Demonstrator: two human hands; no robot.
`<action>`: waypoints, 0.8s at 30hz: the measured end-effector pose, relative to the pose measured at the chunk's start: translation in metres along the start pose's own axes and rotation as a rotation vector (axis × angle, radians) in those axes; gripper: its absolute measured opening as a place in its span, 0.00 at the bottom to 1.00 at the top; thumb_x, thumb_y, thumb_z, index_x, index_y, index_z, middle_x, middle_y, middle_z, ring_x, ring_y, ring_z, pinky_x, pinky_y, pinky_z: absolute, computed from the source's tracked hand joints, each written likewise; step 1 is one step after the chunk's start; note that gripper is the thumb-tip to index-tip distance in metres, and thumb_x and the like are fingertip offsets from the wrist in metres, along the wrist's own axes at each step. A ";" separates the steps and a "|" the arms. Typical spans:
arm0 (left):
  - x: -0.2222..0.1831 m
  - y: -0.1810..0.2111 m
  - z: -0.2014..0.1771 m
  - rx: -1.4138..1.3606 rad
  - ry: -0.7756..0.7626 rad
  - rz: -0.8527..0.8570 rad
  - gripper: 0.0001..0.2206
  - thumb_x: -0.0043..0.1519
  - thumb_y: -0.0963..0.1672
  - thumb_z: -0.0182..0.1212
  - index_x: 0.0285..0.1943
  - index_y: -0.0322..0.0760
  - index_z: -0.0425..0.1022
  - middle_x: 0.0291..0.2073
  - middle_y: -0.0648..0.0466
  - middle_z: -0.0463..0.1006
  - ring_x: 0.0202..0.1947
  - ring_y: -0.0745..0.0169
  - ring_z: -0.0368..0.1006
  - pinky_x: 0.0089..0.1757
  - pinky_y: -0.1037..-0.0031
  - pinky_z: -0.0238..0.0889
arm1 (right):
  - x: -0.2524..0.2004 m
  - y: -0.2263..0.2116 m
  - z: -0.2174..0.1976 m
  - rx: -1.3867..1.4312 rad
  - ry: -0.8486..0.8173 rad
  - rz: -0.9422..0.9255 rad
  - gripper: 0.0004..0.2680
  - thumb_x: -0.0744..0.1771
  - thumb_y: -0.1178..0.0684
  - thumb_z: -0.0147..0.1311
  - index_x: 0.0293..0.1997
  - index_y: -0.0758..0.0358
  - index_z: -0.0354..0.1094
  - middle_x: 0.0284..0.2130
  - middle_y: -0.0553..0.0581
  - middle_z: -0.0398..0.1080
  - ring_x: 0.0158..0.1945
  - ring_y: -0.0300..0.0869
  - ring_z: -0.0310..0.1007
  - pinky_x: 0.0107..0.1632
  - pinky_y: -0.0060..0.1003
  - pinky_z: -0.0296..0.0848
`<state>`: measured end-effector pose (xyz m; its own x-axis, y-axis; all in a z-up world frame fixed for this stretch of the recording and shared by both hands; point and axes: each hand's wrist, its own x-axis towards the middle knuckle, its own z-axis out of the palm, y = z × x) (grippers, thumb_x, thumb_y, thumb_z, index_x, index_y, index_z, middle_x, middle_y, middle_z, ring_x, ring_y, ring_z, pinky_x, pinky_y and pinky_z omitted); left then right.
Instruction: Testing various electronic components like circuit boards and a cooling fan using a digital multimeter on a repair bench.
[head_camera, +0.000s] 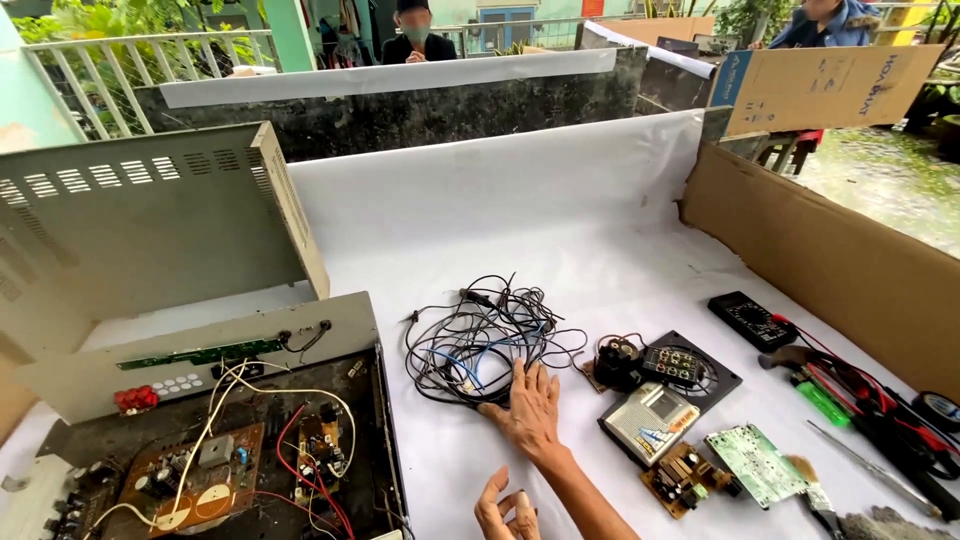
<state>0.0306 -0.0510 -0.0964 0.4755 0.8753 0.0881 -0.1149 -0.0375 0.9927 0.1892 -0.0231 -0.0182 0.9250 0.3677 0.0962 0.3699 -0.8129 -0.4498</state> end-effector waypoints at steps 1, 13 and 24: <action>0.001 -0.001 0.002 0.031 0.015 -0.070 0.18 0.58 0.45 0.59 0.59 0.49 0.78 0.50 0.58 0.78 0.37 0.67 0.82 0.33 0.76 0.82 | 0.007 -0.003 0.007 -0.021 0.011 0.006 0.42 0.65 0.23 0.50 0.79 0.61 0.30 0.75 0.73 0.35 0.79 0.60 0.26 0.76 0.56 0.22; 0.001 0.020 0.004 -0.005 0.064 -0.154 0.17 0.58 0.42 0.56 0.56 0.42 0.80 0.50 0.53 0.77 0.36 0.64 0.78 0.33 0.73 0.81 | 0.014 0.000 -0.040 0.030 -0.042 -0.098 0.39 0.63 0.24 0.51 0.77 0.56 0.40 0.73 0.68 0.47 0.77 0.59 0.40 0.74 0.66 0.31; -0.011 0.062 -0.019 -0.018 -0.128 -0.132 0.20 0.63 0.47 0.49 0.64 0.45 0.74 0.56 0.57 0.73 0.46 0.64 0.77 0.43 0.69 0.79 | 0.013 0.124 -0.154 -0.174 0.230 0.061 0.33 0.59 0.27 0.59 0.69 0.50 0.59 0.58 0.60 0.67 0.56 0.53 0.62 0.57 0.48 0.59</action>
<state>0.0013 -0.0538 -0.0374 0.5943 0.8036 -0.0319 -0.0589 0.0830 0.9948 0.2600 -0.1887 0.0645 0.9340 0.2199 0.2817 0.3042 -0.9029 -0.3038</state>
